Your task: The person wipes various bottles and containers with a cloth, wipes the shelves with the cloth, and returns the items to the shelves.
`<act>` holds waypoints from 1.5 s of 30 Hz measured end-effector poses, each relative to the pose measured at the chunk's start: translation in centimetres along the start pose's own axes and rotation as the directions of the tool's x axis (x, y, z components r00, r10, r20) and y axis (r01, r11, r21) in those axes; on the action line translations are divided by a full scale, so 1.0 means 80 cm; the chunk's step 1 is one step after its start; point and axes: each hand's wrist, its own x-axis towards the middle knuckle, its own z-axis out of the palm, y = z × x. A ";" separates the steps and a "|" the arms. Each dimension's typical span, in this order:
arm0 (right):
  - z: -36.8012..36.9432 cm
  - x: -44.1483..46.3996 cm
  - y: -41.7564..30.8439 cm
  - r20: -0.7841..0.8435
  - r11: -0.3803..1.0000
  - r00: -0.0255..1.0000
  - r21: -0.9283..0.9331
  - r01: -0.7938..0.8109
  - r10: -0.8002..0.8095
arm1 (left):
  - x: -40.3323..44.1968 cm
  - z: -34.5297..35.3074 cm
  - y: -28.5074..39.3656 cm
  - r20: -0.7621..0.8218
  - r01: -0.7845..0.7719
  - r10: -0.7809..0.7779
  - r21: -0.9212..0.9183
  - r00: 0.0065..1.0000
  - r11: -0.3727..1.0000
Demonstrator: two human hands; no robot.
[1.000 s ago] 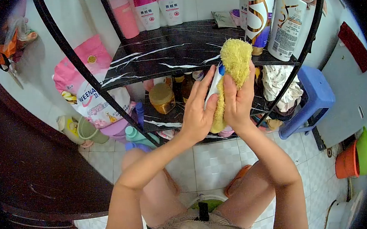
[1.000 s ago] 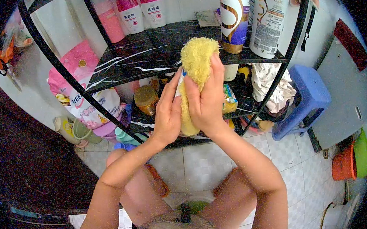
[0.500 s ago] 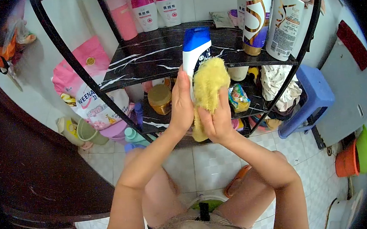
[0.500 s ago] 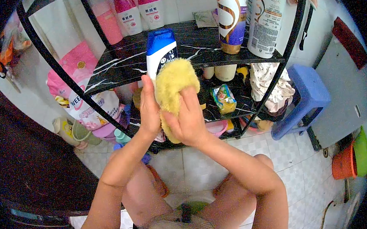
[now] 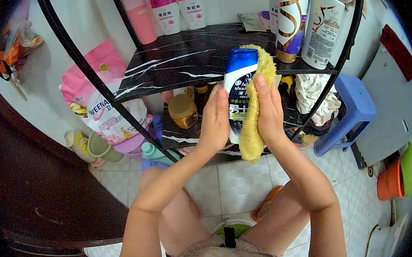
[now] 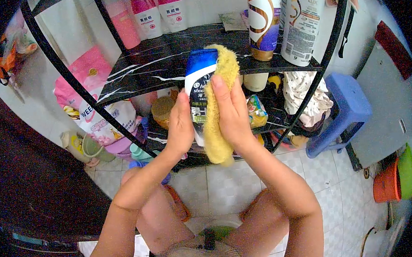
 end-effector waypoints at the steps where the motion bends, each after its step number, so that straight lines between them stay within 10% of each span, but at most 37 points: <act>1: -0.003 -0.001 0.005 0.025 1.000 1.000 -0.017 -0.013 0.013 | 0.000 0.001 0.001 -0.032 -0.095 0.097 0.058 0.995 0.994; 21: -0.011 0.015 0.001 -0.048 0.982 0.988 -0.127 0.141 -0.148 | 0.001 -0.007 0.005 0.200 0.005 -0.022 0.082 0.980 0.997; 23: -0.026 0.028 0.002 0.155 0.816 0.909 -0.402 0.416 -0.387 | 0.003 -0.012 0.006 0.255 0.021 -0.047 0.106 0.966 0.994; 27: -0.035 0.037 -0.010 0.294 0.768 0.898 -0.472 0.433 -0.327 | 0.006 -0.021 0.001 0.296 -0.057 -0.007 0.208 0.955 0.976; 31: -0.033 0.035 -0.015 0.108 1.000 0.994 -0.002 0.019 -0.019 | -0.001 -0.014 0.013 0.306 -0.058 -0.017 0.234 0.952 0.970; 36: -0.020 0.016 0.021 -0.203 0.988 0.979 -0.154 -0.016 -0.016 | -0.006 0.001 0.014 0.105 -0.115 0.092 0.235 0.990 0.965; 39: 0.006 -0.017 0.019 -0.020 0.979 0.996 -0.185 0.085 -0.090 | -0.005 0.006 0.014 -0.144 -0.187 0.220 0.212 0.965 0.959; 45: 0.014 -0.036 0.046 0.064 0.973 0.971 -0.024 -0.230 0.231 | 0.011 -0.002 0.016 -0.306 -0.382 0.533 0.435 0.789 0.815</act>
